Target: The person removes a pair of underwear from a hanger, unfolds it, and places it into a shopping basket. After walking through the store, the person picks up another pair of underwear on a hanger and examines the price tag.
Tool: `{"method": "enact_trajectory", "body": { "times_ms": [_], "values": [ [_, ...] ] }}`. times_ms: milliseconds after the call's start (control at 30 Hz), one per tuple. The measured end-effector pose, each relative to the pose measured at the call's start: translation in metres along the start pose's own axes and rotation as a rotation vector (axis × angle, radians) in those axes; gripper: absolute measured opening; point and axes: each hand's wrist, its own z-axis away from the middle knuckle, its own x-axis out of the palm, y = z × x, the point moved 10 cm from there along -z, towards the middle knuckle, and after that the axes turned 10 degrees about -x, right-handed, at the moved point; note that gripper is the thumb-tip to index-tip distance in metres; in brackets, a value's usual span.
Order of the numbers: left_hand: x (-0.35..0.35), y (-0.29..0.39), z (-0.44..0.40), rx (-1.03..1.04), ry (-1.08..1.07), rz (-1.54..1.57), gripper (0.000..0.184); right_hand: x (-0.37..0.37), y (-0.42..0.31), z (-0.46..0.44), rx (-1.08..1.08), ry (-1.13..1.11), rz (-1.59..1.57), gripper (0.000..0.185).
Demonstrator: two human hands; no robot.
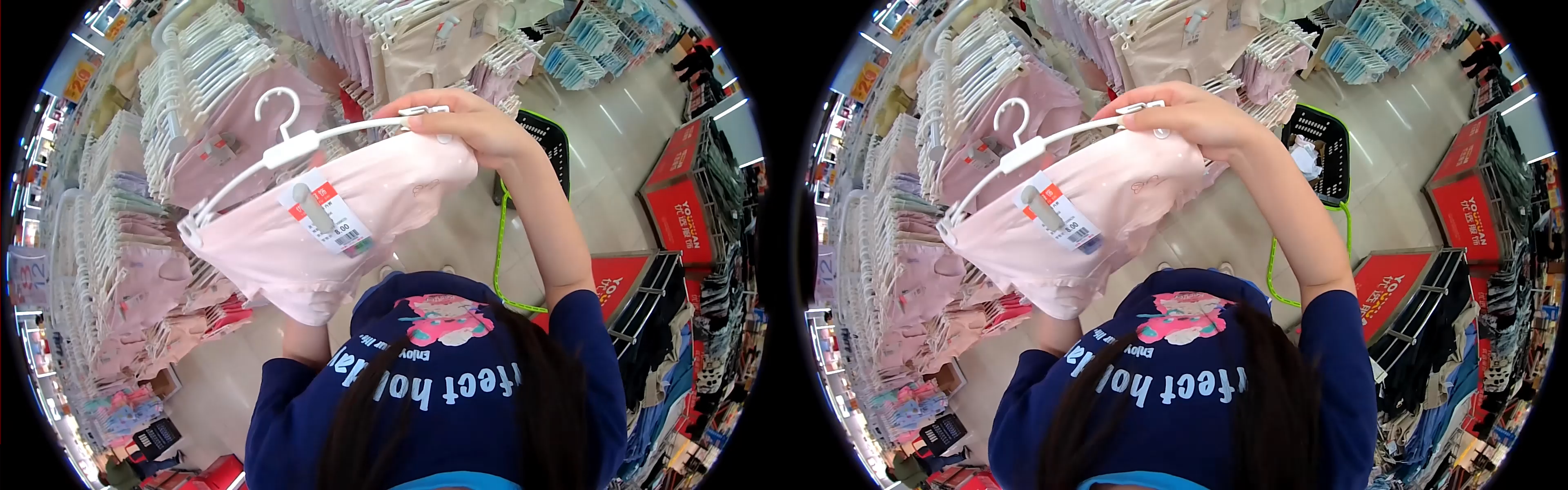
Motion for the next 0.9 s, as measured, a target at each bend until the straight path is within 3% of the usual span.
{"method": "enact_trajectory", "body": {
  "times_ms": [333,667,900],
  "values": [
    [-0.021,-0.034,-0.008,-0.048,0.072,-0.001,0.054,-0.003,0.004,-0.006,-0.016,0.040,-0.143,0.044],
    [-0.024,-0.046,-0.006,-0.043,0.086,-0.002,0.054,-0.002,-0.014,-0.002,-0.065,-0.057,-0.121,0.046],
    [-0.022,-0.065,0.015,-0.054,0.103,0.013,0.054,-0.053,-0.040,0.014,-0.099,0.043,-0.028,0.045]
  ]
}}
